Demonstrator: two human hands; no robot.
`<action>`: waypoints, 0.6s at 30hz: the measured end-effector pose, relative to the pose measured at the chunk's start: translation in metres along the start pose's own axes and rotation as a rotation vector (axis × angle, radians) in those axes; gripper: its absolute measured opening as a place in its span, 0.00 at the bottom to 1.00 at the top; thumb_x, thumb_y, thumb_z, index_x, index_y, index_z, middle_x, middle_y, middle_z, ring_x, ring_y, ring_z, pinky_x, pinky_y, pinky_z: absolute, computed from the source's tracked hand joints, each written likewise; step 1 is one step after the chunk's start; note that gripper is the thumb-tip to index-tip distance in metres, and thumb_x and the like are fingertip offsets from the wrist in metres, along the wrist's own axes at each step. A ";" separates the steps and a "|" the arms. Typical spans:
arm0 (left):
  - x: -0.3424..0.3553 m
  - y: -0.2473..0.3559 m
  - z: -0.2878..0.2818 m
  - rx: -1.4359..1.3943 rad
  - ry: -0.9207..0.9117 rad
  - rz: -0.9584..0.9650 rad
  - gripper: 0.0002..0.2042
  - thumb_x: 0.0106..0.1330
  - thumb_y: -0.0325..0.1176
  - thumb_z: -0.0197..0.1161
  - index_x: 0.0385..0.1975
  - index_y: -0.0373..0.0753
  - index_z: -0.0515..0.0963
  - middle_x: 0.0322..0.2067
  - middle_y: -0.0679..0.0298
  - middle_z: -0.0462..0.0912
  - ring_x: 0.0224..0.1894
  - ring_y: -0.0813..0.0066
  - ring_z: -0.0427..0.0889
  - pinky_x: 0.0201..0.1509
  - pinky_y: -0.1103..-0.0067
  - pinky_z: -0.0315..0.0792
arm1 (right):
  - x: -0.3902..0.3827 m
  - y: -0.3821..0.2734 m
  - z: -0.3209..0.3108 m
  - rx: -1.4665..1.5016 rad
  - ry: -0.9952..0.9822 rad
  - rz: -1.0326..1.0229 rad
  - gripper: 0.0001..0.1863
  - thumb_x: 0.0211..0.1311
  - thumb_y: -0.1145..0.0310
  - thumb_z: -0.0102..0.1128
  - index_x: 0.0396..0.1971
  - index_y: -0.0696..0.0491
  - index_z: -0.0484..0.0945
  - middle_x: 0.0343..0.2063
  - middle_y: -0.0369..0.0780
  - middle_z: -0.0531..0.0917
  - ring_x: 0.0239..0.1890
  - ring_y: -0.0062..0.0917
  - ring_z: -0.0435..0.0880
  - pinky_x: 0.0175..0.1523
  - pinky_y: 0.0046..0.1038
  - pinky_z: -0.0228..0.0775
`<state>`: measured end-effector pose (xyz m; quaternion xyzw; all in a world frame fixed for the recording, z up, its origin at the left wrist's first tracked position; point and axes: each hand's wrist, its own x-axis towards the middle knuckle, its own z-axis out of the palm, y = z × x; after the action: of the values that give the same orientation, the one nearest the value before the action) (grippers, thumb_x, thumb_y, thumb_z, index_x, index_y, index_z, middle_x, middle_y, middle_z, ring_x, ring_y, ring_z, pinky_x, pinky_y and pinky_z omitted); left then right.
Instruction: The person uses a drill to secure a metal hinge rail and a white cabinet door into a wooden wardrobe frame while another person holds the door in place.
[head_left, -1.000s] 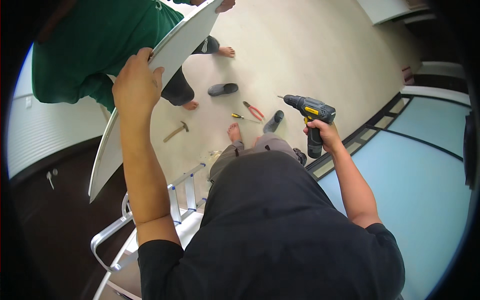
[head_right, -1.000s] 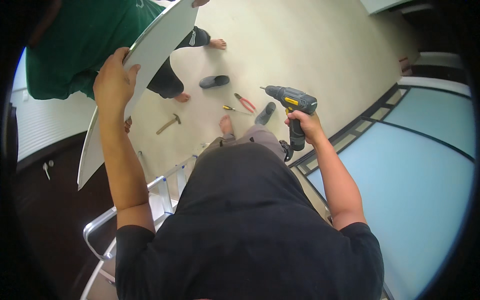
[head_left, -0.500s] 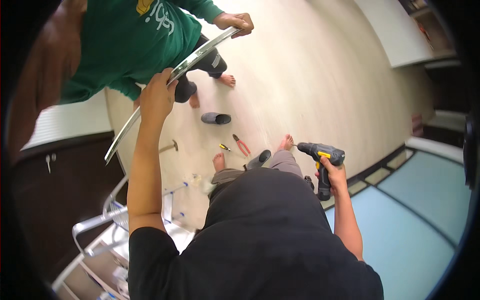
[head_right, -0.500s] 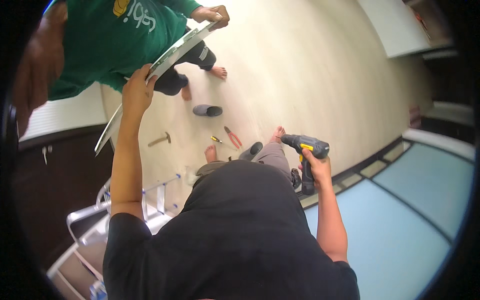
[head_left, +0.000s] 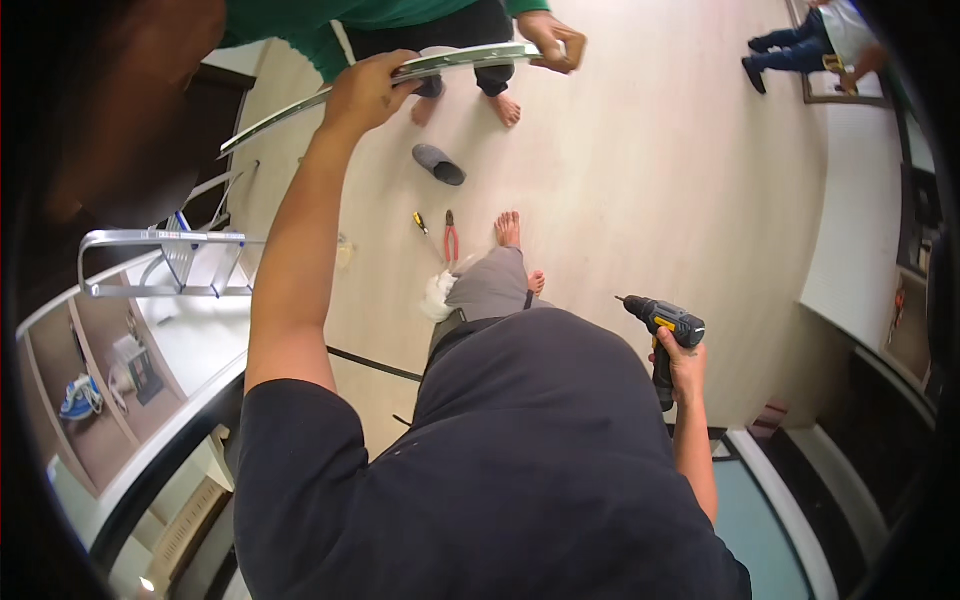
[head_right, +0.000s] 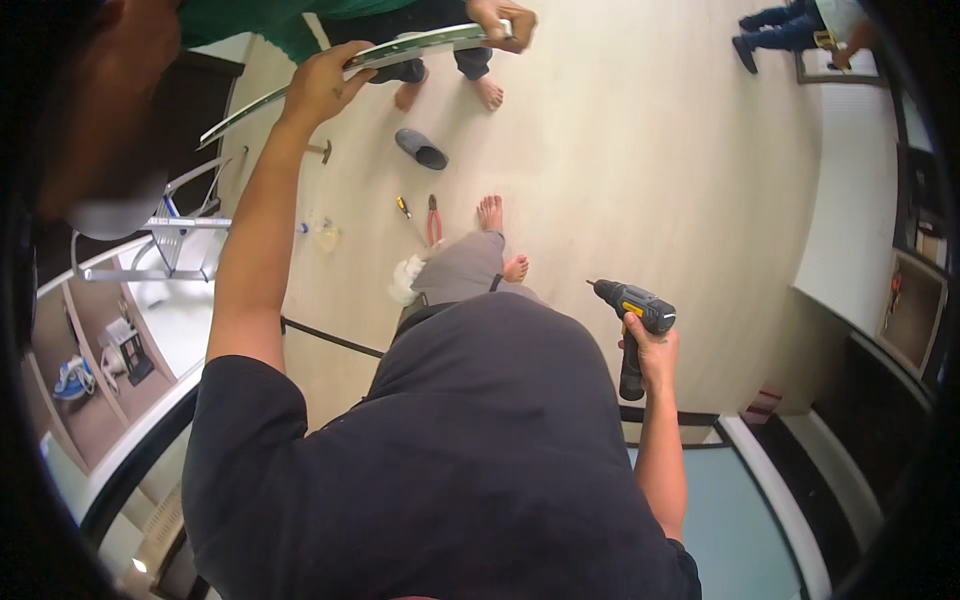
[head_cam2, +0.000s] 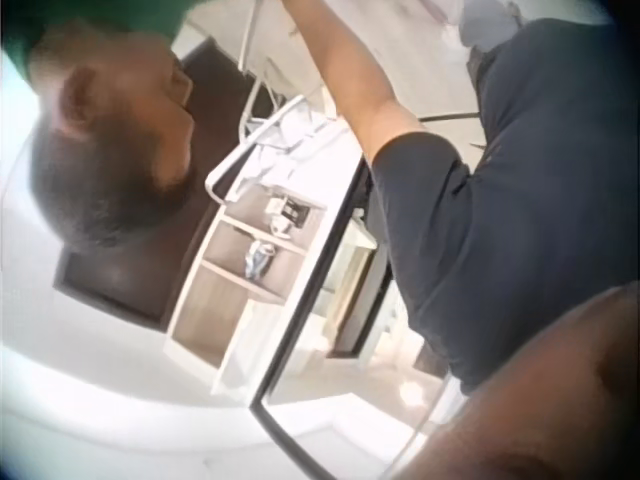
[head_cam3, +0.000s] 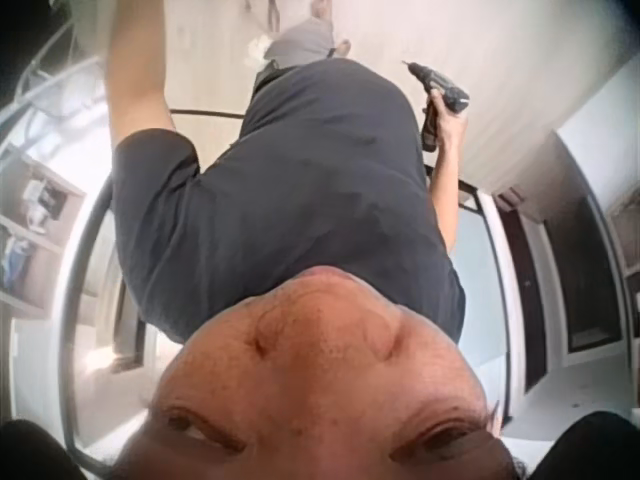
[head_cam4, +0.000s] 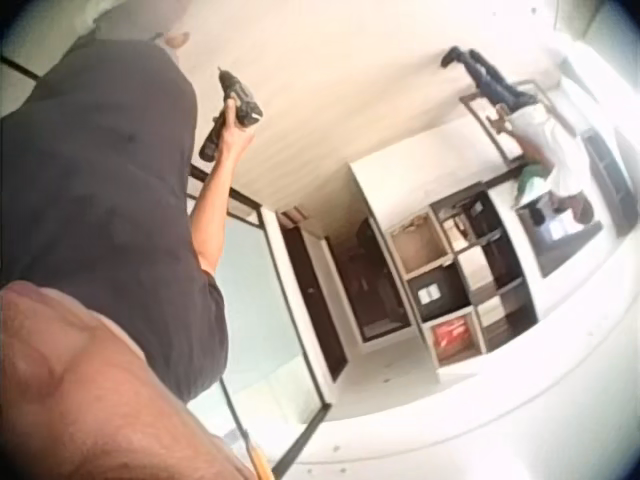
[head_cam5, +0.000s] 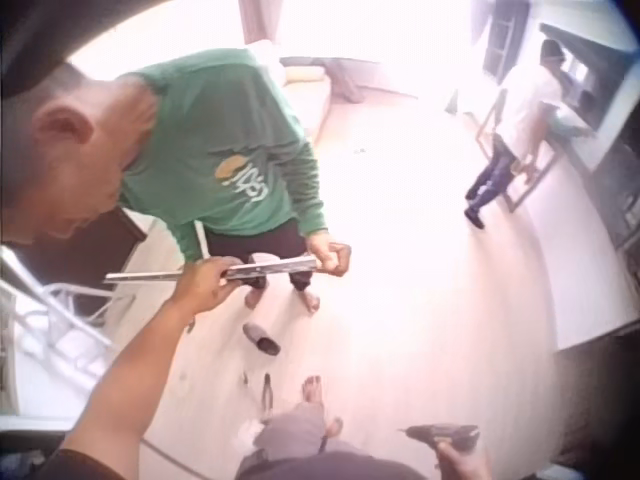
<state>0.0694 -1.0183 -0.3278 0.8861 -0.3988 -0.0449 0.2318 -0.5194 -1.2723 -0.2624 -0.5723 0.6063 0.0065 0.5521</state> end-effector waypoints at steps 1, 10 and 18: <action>0.004 0.005 0.001 -0.071 0.036 0.008 0.14 0.68 0.39 0.74 0.51 0.48 0.86 0.43 0.59 0.90 0.47 0.51 0.88 0.50 0.58 0.81 | 0.008 -0.014 -0.001 -0.048 -0.005 -0.007 0.15 0.67 0.64 0.79 0.47 0.57 0.88 0.31 0.36 0.87 0.28 0.21 0.85 0.34 0.29 0.85; -0.014 0.083 -0.006 0.010 0.072 0.004 0.16 0.70 0.40 0.73 0.55 0.47 0.86 0.42 0.61 0.90 0.44 0.54 0.89 0.49 0.60 0.81 | 0.028 -0.056 -0.015 -0.290 -0.084 -0.108 0.18 0.64 0.69 0.80 0.51 0.60 0.87 0.33 0.37 0.88 0.27 0.22 0.86 0.35 0.28 0.82; -0.049 0.124 -0.021 0.008 0.166 -0.277 0.16 0.70 0.42 0.73 0.54 0.48 0.87 0.44 0.59 0.91 0.48 0.52 0.89 0.52 0.60 0.82 | 0.084 -0.123 -0.057 -0.392 -0.289 -0.231 0.22 0.60 0.74 0.81 0.54 0.60 0.87 0.37 0.39 0.90 0.28 0.22 0.87 0.36 0.28 0.81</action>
<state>-0.0436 -1.0460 -0.2591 0.9342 -0.2526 -0.0015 0.2520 -0.4484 -1.4085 -0.2204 -0.7266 0.4392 0.1425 0.5087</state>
